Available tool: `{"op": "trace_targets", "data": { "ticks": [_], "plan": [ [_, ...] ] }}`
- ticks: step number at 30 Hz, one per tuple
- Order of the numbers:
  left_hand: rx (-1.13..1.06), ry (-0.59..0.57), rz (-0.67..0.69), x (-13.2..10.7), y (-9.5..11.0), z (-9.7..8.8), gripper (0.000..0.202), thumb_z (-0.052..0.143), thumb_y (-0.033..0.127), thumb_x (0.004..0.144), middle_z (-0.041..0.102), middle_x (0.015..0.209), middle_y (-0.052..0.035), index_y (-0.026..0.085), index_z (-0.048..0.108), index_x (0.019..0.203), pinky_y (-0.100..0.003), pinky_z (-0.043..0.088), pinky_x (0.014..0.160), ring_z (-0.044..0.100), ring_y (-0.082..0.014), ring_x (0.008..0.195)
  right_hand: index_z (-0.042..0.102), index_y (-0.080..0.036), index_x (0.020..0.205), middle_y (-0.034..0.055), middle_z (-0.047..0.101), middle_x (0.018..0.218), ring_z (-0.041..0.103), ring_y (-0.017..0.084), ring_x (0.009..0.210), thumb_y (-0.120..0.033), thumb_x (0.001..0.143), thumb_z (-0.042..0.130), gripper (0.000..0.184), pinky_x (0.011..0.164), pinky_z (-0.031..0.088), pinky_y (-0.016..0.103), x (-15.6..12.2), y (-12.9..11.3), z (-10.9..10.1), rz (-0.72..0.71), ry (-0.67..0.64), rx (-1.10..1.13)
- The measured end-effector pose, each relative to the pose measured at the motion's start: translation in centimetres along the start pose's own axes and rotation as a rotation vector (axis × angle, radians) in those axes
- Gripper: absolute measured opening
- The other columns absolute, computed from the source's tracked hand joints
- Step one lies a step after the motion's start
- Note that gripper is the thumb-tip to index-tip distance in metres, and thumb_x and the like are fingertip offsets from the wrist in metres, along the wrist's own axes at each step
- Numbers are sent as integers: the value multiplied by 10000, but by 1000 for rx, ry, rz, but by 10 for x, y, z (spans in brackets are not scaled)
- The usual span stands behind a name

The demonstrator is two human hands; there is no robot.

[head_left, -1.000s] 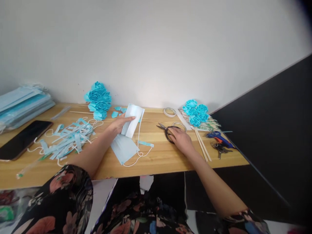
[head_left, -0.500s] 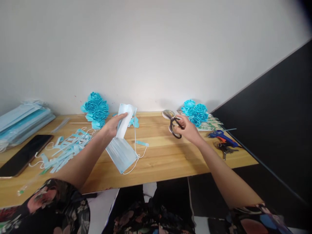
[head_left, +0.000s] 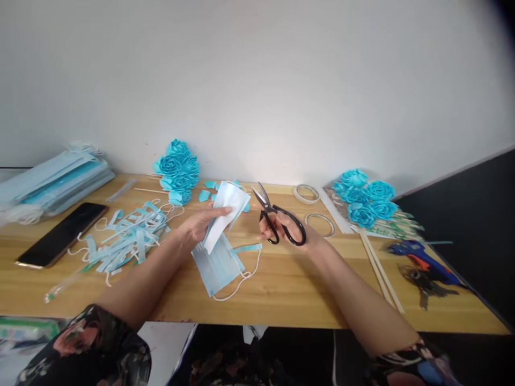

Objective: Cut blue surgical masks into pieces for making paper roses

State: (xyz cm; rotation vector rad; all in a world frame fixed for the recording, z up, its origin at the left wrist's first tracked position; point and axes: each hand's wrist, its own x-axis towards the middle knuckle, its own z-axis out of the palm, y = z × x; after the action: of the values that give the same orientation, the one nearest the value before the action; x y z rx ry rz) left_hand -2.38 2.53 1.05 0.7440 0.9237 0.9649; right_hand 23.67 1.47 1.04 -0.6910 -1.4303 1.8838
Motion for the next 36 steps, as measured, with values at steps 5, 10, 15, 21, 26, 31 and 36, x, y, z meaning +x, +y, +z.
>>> {"op": "trace_targets", "data": {
  "ticks": [5, 10, 15, 21, 26, 31, 36],
  "plan": [
    [18, 25, -15, -2, -1, 1, 476, 957, 277, 515, 659, 655, 1, 153, 672, 876, -228, 455, 507, 565, -114, 530, 575, -228, 1425, -5, 559, 809, 468, 106, 630, -603, 935, 568, 617, 821, 607, 402, -12, 13, 8, -83, -152, 0],
    [12, 53, -15, 0, -2, 4, 509, 960, 260, 509, 668, 698, 1, 161, 659, 907, -255, 482, 605, 610, -153, 653, 582, -209, 1434, 18, 562, 794, 456, 122, 614, -554, 979, 507, 576, 625, 547, 310, -21, 5, 6, -91, -135, -113],
    [40, 91, -52, 0, -3, 4, 583, 960, 302, 515, 639, 697, 19, 168, 603, 955, -234, 415, 532, 565, -125, 599, 588, -196, 1424, 14, 568, 774, 480, 110, 585, -550, 986, 500, 570, 577, 477, 277, -22, 0, 5, -73, -134, -154],
    [77, 61, -87, -6, -1, 8, 659, 972, 404, 456, 606, 673, 15, 158, 583, 927, -242, 375, 499, 515, -113, 550, 656, -135, 1302, 23, 581, 785, 498, 91, 542, -564, 968, 534, 557, 522, 430, 259, -21, -8, 14, 42, -11, -274],
    [109, 4, -77, -10, -1, 12, 641, 959, 419, 477, 603, 707, 12, 149, 622, 951, -248, 357, 527, 502, -111, 585, 692, -111, 1167, 38, 600, 790, 500, 92, 545, -606, 930, 569, 563, 526, 428, 258, -19, -13, 20, 107, 35, -375],
    [161, -78, -75, -10, -3, 13, 611, 951, 415, 491, 616, 746, 1, 136, 652, 946, -247, 350, 555, 495, -111, 621, 652, -130, 1257, 39, 625, 801, 499, 93, 555, -605, 911, 599, 590, 536, 437, 245, -16, -11, 18, 113, 61, -472],
    [247, -111, -90, -6, -4, 8, 617, 939, 389, 526, 650, 823, -29, 133, 668, 1018, -252, 389, 603, 540, -141, 696, 645, -135, 1286, 41, 619, 802, 486, 93, 564, -629, 891, 610, 633, 522, 441, 244, -16, -11, 15, 90, 62, -432]
  ]
}}
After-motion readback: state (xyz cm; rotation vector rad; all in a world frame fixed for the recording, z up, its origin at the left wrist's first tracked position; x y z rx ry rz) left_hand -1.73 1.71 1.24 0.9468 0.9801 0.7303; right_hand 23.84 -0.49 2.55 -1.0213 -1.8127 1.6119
